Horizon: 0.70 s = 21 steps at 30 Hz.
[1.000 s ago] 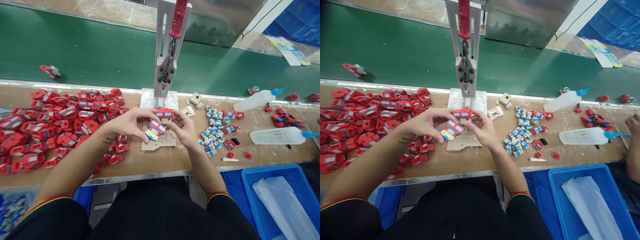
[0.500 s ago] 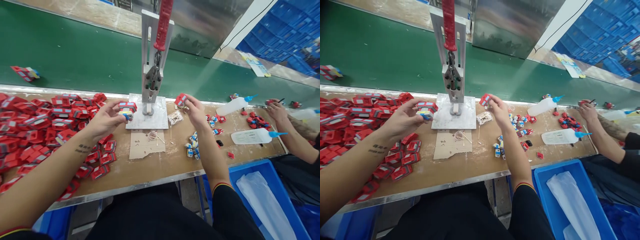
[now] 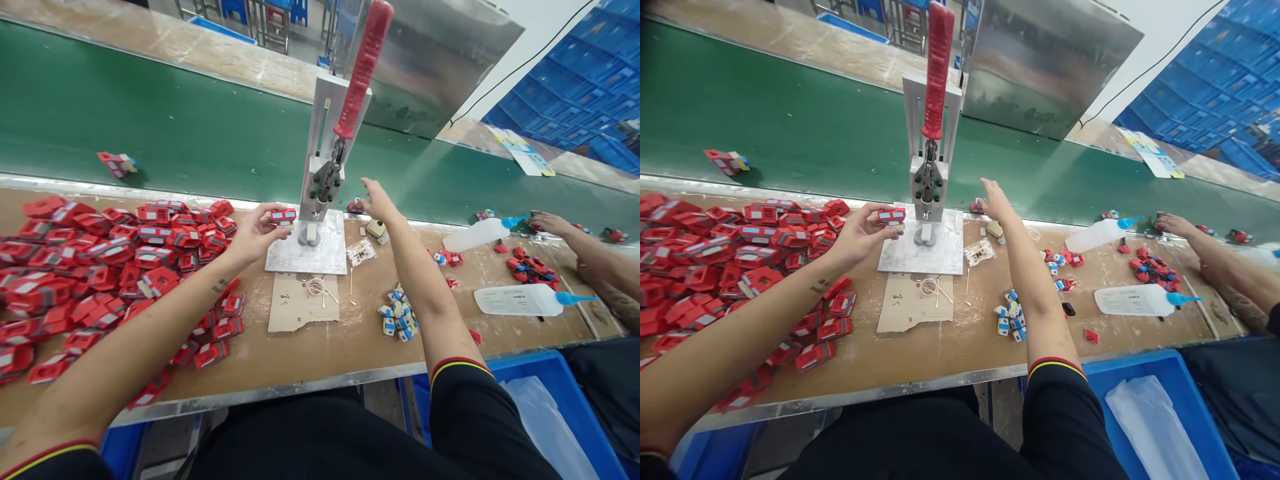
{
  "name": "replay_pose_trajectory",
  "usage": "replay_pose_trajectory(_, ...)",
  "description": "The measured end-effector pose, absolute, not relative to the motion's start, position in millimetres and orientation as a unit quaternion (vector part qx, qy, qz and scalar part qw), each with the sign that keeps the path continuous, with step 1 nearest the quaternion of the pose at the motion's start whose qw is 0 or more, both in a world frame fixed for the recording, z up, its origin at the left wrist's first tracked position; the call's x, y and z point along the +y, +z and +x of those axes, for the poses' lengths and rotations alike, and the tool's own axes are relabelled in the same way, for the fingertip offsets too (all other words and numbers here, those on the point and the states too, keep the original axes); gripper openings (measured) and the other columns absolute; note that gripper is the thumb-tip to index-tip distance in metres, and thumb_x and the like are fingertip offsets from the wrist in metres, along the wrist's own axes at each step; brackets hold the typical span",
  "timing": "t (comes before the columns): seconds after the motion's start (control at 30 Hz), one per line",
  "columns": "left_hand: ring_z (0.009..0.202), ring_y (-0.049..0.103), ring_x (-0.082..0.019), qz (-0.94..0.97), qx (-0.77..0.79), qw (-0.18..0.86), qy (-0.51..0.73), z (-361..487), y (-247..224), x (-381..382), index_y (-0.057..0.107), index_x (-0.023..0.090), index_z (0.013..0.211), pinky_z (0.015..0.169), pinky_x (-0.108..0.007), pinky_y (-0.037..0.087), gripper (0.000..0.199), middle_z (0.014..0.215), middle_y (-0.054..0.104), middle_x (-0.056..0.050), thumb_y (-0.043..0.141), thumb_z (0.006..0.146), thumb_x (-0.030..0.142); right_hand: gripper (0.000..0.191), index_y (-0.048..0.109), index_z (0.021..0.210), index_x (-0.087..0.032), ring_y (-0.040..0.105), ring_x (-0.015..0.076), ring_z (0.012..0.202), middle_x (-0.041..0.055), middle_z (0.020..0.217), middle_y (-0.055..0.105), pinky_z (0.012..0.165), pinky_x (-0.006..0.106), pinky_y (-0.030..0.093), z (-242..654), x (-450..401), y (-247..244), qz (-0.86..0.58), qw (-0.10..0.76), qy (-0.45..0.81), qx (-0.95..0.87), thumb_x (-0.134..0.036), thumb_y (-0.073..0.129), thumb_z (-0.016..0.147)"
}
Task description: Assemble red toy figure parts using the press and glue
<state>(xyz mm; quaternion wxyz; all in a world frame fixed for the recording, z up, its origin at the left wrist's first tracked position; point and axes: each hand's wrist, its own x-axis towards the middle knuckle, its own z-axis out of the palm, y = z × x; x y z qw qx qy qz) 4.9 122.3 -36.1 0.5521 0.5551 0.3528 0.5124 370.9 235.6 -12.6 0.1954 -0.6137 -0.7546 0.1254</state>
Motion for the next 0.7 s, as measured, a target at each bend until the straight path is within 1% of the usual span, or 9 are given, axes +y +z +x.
replay_pose_trajectory(0.07, 0.095, 0.081, -0.023, 0.582, 0.365, 0.532, 0.495, 7.2, -41.0, 127.8, 0.060, 0.026, 0.128, 0.084, -0.039, 0.069, 0.064, 0.112, 0.079, -0.006, 0.094, 0.074, 0.035, 0.061, 0.045, 0.160, -0.014, 0.064, 0.0331, 0.126, 0.0234, 0.151, 0.060, 0.108, 0.056, 0.057, 380.1, 236.5, 4.7, -0.605, 0.292, 0.091, -0.735, -0.027, 0.055, 0.101)
replay_pose_trajectory(0.17, 0.101, 0.081, -0.026, 0.618, 0.380, 0.505, 0.468, 12.8, -46.3, 134.4, 0.057, 0.026, 0.138, 0.092, -0.044, 0.067, 0.070, 0.115, 0.079, -0.007, 0.091, 0.077, 0.034, 0.054, 0.044, 0.159, -0.029, 0.065, 0.0275, 0.123, 0.0144, 0.145, 0.064, 0.102, 0.050, 0.060, 367.7, 223.9, 53.4, -0.520, 0.463, 0.021, -0.718, -0.055, 0.037, 0.112)
replay_pose_trajectory(0.23, 0.104, 0.080, -0.027, 0.645, 0.376, 0.485, 0.455, 18.1, -48.0, 138.1, 0.059, 0.025, 0.134, 0.098, -0.047, 0.065, 0.063, 0.116, 0.080, -0.009, 0.089, 0.079, 0.034, 0.059, 0.045, 0.156, -0.033, 0.064, 0.0256, 0.126, 0.0130, 0.146, 0.064, 0.101, 0.044, 0.061, 338.3, 204.5, 93.0, -0.455, 0.504, 0.005, -0.734, -0.067, 0.029, 0.111)
replay_pose_trajectory(0.3, 0.108, 0.079, -0.027, 0.668, 0.366, 0.468, 0.448, 24.4, -48.6, 141.4, 0.061, 0.024, 0.130, 0.101, -0.048, 0.063, 0.057, 0.118, 0.080, -0.009, 0.088, 0.080, 0.031, 0.063, 0.047, 0.154, -0.031, 0.062, 0.0286, 0.134, 0.0131, 0.148, 0.062, 0.098, 0.042, 0.062, 299.8, 182.7, 128.7, -0.372, 0.535, -0.002, -0.758, -0.072, 0.033, 0.109)
replay_pose_trajectory(0.33, 0.111, 0.079, -0.028, 0.677, 0.362, 0.462, 0.445, 27.6, -48.7, 143.0, 0.061, 0.024, 0.129, 0.102, -0.049, 0.062, 0.056, 0.120, 0.080, -0.010, 0.087, 0.080, 0.029, 0.063, 0.047, 0.154, -0.032, 0.059, 0.0304, 0.141, 0.0116, 0.151, 0.060, 0.097, 0.041, 0.062, 280.5, 173.4, 142.9, -0.341, 0.547, -0.010, -0.764, -0.073, 0.034, 0.108)
replay_pose_trajectory(0.4, 0.116, 0.078, -0.029, 0.691, 0.358, 0.449, 0.440, 33.8, -48.8, 145.8, 0.061, 0.024, 0.129, 0.104, -0.049, 0.060, 0.056, 0.123, 0.080, -0.010, 0.086, 0.079, 0.025, 0.055, 0.048, 0.153, -0.036, 0.061, 0.0296, 0.140, 0.0078, 0.145, 0.064, 0.097, 0.038, 0.062, 247.8, 160.4, 161.8, -0.336, 0.528, -0.015, -0.780, -0.067, 0.038, 0.110)
replay_pose_trajectory(0.47, 0.119, 0.077, -0.029, 0.703, 0.355, 0.439, 0.433, 39.1, -49.6, 148.3, 0.061, 0.024, 0.128, 0.105, -0.049, 0.059, 0.055, 0.126, 0.079, -0.010, 0.085, 0.079, 0.023, 0.045, 0.047, 0.152, -0.039, 0.069, 0.0266, 0.129, 0.0060, 0.133, 0.069, 0.093, 0.035, 0.064, 227.2, 153.4, 168.5, -0.363, 0.500, -0.003, -0.786, -0.056, 0.041, 0.111)
replay_pose_trajectory(0.57, 0.120, 0.077, -0.029, 0.712, 0.345, 0.440, 0.425, 44.6, -52.8, 150.8, 0.060, 0.024, 0.127, 0.108, -0.050, 0.058, 0.054, 0.126, 0.079, -0.010, 0.085, 0.080, 0.023, 0.042, 0.042, 0.151, -0.035, 0.076, 0.0235, 0.108, 0.0052, 0.116, 0.072, 0.084, 0.034, 0.066, 219.4, 140.5, 161.9, -0.343, 0.508, 0.034, -0.789, -0.044, 0.046, 0.110)
replay_pose_trajectory(0.7, 0.118, 0.078, -0.028, 0.707, 0.315, 0.469, 0.426, 47.8, -58.2, 150.0, 0.058, 0.024, 0.125, 0.108, -0.050, 0.059, 0.052, 0.125, 0.079, -0.010, 0.084, 0.080, 0.023, 0.046, 0.044, 0.151, -0.032, 0.078, 0.0246, 0.114, 0.0049, 0.122, 0.073, 0.098, 0.041, 0.065, 232.9, 101.8, 134.7, -0.266, 0.494, 0.011, -0.828, -0.045, 0.056, 0.108)
